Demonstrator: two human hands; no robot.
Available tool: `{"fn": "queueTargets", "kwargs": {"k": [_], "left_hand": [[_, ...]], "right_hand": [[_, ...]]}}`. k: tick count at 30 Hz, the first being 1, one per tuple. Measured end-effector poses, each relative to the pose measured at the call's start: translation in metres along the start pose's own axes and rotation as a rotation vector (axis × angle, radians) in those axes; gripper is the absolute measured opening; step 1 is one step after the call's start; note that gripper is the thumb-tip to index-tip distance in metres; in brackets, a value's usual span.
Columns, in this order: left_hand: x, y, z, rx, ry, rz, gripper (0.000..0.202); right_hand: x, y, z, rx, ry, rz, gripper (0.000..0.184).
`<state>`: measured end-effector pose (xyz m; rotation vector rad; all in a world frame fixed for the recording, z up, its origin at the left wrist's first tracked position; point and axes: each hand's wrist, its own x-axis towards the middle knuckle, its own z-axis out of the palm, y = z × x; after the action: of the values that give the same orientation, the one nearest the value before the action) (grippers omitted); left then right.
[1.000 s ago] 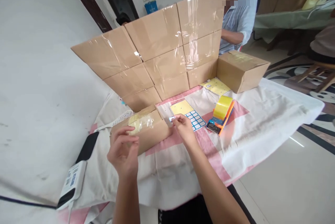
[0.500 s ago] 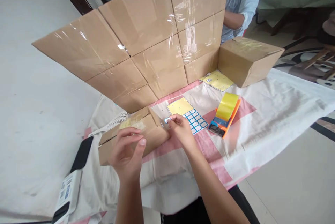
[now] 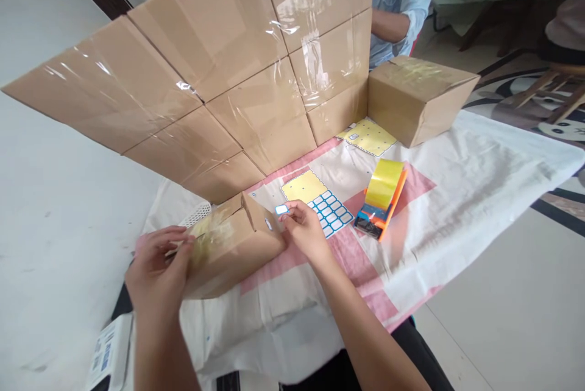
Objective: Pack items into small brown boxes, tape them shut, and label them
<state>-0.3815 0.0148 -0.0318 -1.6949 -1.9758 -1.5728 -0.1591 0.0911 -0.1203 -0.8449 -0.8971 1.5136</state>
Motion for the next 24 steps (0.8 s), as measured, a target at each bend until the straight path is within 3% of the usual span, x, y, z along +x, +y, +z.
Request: {"fn": "queueTargets", "kwargs": {"k": [3,7,15,24], "left_hand": [[0.016,-0.028,-0.018,-0.123,-0.098,-0.135,0.016],[0.019,-0.046,-0.026,-0.135,-0.129,-0.155,0.017],[0.01,-0.044,-0.025,-0.122,-0.115,-0.165,0.014],[0.007,-0.04,-0.024,-0.086,-0.161,-0.141,0.014]], "right_hand": [[-0.001,-0.001,-0.002,-0.039,-0.024,-0.028,0.018],[0.0,0.002,-0.003,-0.115,-0.062,-0.024,0.024],[-0.007,0.002,-0.003,-0.444,-0.208,0.047,0.021],[-0.018,0.001,0.013,-0.777,-0.199,0.093,0.014]]}}
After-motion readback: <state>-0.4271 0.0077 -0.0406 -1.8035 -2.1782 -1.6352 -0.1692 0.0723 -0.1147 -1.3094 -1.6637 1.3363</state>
